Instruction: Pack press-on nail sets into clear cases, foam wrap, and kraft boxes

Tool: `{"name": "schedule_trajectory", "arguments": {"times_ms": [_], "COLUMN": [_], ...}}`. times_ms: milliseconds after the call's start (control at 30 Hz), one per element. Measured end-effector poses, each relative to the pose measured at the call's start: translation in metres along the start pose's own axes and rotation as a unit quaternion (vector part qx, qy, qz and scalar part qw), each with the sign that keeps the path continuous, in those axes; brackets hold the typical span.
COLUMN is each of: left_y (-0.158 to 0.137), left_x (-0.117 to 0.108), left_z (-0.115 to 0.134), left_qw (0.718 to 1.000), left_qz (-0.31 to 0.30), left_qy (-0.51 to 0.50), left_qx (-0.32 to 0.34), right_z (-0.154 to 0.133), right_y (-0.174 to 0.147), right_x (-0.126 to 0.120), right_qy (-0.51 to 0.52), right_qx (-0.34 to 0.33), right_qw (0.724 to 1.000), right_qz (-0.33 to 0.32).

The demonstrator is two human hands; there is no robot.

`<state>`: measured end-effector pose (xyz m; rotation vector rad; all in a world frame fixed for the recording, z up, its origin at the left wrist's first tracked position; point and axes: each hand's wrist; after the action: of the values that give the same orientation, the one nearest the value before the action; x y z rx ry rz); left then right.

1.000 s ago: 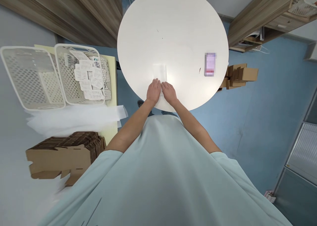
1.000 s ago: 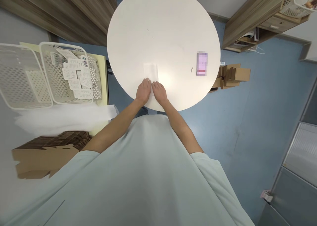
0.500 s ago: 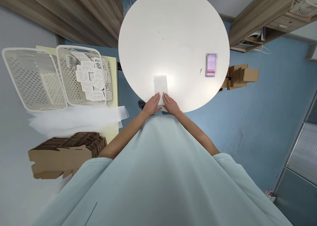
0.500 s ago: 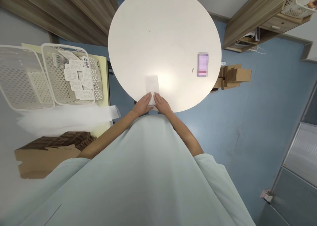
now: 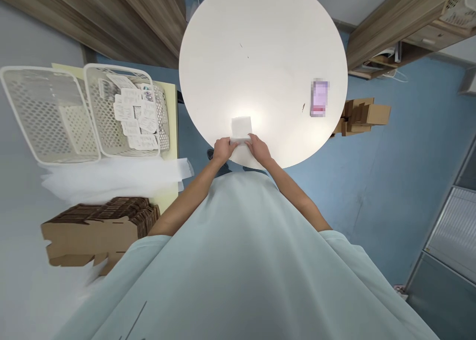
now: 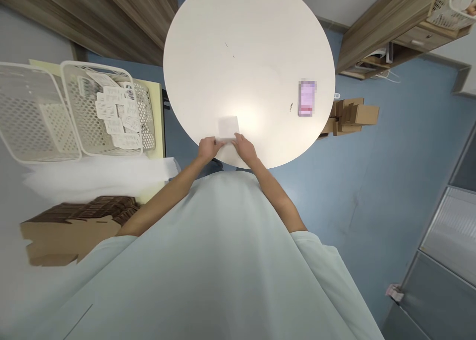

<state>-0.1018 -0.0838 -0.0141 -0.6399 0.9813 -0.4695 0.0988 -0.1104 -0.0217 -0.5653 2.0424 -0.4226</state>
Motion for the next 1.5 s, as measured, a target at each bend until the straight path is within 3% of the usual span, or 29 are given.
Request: {"name": "schedule_trajectory", "arguments": {"times_ms": [300, 433, 567, 800, 900, 1100, 1233, 1367, 1500], "left_y": [0.026, 0.037, 0.037, 0.023, 0.017, 0.015, 0.026, 0.031, 0.024], "left_x": [-0.004, -0.009, -0.01, -0.014, -0.013, -0.018, -0.042, -0.066, -0.071], "left_z": [0.018, 0.018, 0.016, 0.007, 0.006, -0.001, -0.027, -0.058, -0.075], "left_qw": [0.997, 0.996, 0.995, 0.986, 0.982, 0.982, 0.983, 0.992, 0.994], "left_qz": [0.021, 0.002, -0.01, 0.066, 0.056, 0.039, 0.071, 0.081, 0.073], "left_qy": [-0.026, -0.031, -0.041, -0.08, -0.102, -0.138, -0.136, -0.095, -0.074], "left_qx": [-0.072, -0.078, -0.094, -0.134, -0.146, -0.119, -0.102, -0.029, 0.024], "right_z": [-0.013, -0.015, -0.013, -0.02, -0.028, -0.049, -0.08, -0.119, -0.139], "right_y": [0.039, 0.048, 0.052, 0.031, 0.02, 0.027, 0.053, 0.08, 0.09], "right_x": [-0.007, -0.011, -0.014, 0.003, 0.012, 0.013, 0.019, 0.026, 0.021], "right_qy": [-0.002, -0.049, -0.067, 0.016, 0.059, 0.093, 0.107, 0.104, 0.087], "right_qx": [0.096, -0.01, -0.065, 0.058, 0.111, 0.163, 0.173, 0.178, 0.176], "right_qw": [0.995, 0.998, 0.996, 0.998, 0.991, 0.981, 0.979, 0.978, 0.981], "right_qz": [0.021, 0.049, 0.007, 0.013, 0.034, 0.043, 0.029, 0.018, 0.001]}}
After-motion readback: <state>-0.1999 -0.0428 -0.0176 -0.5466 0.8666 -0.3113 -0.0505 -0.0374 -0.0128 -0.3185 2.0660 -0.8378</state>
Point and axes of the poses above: each hand's wrist, its own y-axis towards the middle knuckle, its own x-axis out of the palm, z = x × y, and after that the axes turned 2 degrees about -z, right-handed
